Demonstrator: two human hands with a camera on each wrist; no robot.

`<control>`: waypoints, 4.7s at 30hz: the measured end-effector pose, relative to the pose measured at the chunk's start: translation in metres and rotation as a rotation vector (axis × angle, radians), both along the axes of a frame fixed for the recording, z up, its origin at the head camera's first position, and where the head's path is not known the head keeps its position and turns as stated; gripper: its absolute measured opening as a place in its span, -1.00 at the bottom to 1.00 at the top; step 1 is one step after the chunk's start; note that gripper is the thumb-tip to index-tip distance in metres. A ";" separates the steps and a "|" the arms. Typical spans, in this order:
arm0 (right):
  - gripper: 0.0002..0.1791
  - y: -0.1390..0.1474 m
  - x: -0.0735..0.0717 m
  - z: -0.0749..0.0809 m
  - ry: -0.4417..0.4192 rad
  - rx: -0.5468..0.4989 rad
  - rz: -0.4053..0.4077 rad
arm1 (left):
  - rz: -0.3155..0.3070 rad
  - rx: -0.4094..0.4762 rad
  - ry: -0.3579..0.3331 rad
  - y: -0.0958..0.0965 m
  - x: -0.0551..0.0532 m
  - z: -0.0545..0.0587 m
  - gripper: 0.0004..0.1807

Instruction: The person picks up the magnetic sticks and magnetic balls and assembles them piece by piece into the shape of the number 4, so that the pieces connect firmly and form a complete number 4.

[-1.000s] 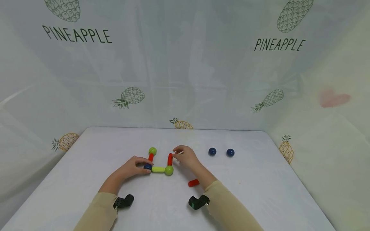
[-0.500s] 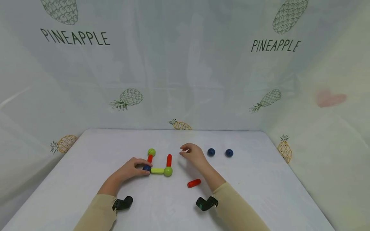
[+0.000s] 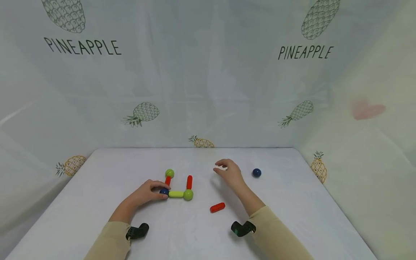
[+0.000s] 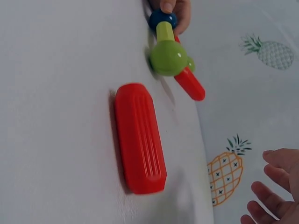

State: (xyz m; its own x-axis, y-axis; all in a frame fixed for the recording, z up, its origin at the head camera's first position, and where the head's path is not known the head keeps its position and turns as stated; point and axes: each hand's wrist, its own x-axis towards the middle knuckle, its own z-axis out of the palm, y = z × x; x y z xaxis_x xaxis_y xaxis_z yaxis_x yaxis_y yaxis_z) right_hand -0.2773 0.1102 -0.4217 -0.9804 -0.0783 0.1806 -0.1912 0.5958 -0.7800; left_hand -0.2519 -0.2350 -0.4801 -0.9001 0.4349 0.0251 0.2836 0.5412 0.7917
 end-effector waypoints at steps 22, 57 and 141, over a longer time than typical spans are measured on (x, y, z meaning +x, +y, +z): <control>-0.68 0.042 -0.009 -0.013 0.015 0.069 -0.122 | 0.002 0.003 0.005 0.000 0.000 0.001 -0.71; -0.68 0.055 -0.018 -0.032 -0.099 0.018 -0.178 | -0.008 -0.012 0.003 0.001 -0.002 0.001 -0.70; -0.69 -0.047 -0.005 -0.003 -0.169 -0.162 0.051 | -0.025 0.006 0.032 0.001 0.004 0.002 -0.69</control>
State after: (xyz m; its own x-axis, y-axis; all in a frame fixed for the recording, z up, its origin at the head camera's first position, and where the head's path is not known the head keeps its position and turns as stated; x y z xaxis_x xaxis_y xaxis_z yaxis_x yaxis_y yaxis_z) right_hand -0.2826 0.0629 -0.4244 -0.9933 -0.1117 0.0288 -0.0767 0.4532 -0.8881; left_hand -0.2476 -0.2342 -0.4783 -0.8878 0.4567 0.0563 0.3218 0.5287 0.7854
